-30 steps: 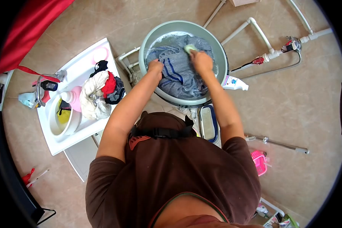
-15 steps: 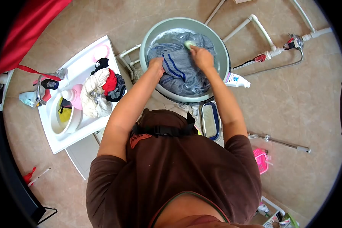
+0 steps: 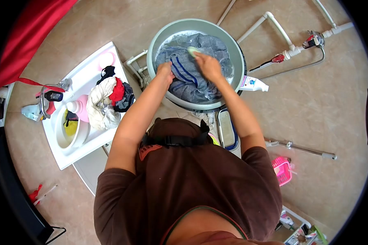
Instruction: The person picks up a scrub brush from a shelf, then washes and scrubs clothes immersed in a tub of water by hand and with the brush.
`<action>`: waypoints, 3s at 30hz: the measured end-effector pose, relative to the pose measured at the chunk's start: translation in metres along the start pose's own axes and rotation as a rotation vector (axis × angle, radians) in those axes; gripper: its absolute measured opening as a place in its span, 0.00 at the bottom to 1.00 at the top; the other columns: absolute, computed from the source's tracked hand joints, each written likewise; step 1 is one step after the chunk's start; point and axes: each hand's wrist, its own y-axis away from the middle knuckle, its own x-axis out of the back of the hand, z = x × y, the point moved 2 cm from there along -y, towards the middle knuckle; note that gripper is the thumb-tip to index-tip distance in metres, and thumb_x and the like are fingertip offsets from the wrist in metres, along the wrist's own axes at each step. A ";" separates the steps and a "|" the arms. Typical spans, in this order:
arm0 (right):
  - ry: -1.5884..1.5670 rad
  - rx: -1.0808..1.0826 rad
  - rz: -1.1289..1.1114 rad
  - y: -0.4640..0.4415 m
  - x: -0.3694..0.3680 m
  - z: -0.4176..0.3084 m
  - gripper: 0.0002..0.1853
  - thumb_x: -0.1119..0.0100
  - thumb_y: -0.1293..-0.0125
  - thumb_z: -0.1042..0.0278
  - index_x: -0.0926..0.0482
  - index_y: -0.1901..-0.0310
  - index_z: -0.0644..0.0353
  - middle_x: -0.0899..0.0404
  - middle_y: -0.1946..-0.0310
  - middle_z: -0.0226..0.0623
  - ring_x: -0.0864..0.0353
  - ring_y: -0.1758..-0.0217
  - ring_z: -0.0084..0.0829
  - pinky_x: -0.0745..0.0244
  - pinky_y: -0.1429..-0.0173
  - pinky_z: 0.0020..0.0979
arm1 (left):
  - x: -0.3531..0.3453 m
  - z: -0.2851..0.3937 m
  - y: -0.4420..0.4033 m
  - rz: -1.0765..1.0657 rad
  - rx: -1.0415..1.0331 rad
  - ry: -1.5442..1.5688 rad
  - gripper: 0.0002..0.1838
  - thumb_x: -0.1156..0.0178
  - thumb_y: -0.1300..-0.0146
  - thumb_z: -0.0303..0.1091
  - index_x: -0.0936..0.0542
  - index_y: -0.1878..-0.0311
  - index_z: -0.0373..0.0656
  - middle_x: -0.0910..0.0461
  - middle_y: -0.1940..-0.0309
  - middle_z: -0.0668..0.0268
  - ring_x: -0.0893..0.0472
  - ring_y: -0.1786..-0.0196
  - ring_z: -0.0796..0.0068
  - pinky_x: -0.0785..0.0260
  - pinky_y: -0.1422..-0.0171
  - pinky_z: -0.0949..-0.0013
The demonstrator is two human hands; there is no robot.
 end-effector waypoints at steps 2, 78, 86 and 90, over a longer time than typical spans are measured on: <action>-0.124 0.182 -0.065 0.010 -0.013 -0.034 0.16 0.52 0.30 0.53 0.20 0.47 0.41 0.18 0.61 0.48 0.18 0.60 0.50 0.23 0.56 0.47 | 0.005 -0.002 -0.003 0.010 -0.024 -0.090 0.27 0.53 0.30 0.30 0.43 0.29 0.45 0.27 0.46 0.53 0.19 0.57 0.57 0.25 0.52 0.52; 0.378 -0.070 0.137 0.019 0.009 0.048 0.29 0.38 0.41 0.52 0.28 0.38 0.48 0.42 0.31 0.49 0.45 0.28 0.50 0.46 0.29 0.49 | -0.065 0.044 0.068 0.082 -0.971 -1.253 0.26 0.43 0.39 0.41 0.33 0.38 0.43 0.26 0.49 0.47 0.27 0.42 0.52 0.35 0.42 0.56; 0.457 -0.031 -0.136 -0.018 -0.072 0.037 0.27 0.52 0.33 0.57 0.35 0.33 0.52 0.45 0.28 0.41 0.52 0.24 0.44 0.60 0.24 0.51 | -0.060 -0.012 -0.002 -0.101 -1.018 -2.333 0.36 0.45 0.36 0.47 0.42 0.28 0.46 0.62 0.23 0.54 0.55 0.24 0.46 0.53 0.28 0.40; 0.464 0.026 -0.068 -0.039 -0.091 0.050 0.22 0.53 0.34 0.61 0.29 0.39 0.55 0.35 0.35 0.41 0.42 0.29 0.40 0.55 0.26 0.52 | -0.065 -0.020 -0.037 -0.041 -1.013 -2.285 0.29 0.52 0.34 0.38 0.39 0.30 0.44 0.56 0.24 0.56 0.50 0.24 0.52 0.51 0.28 0.46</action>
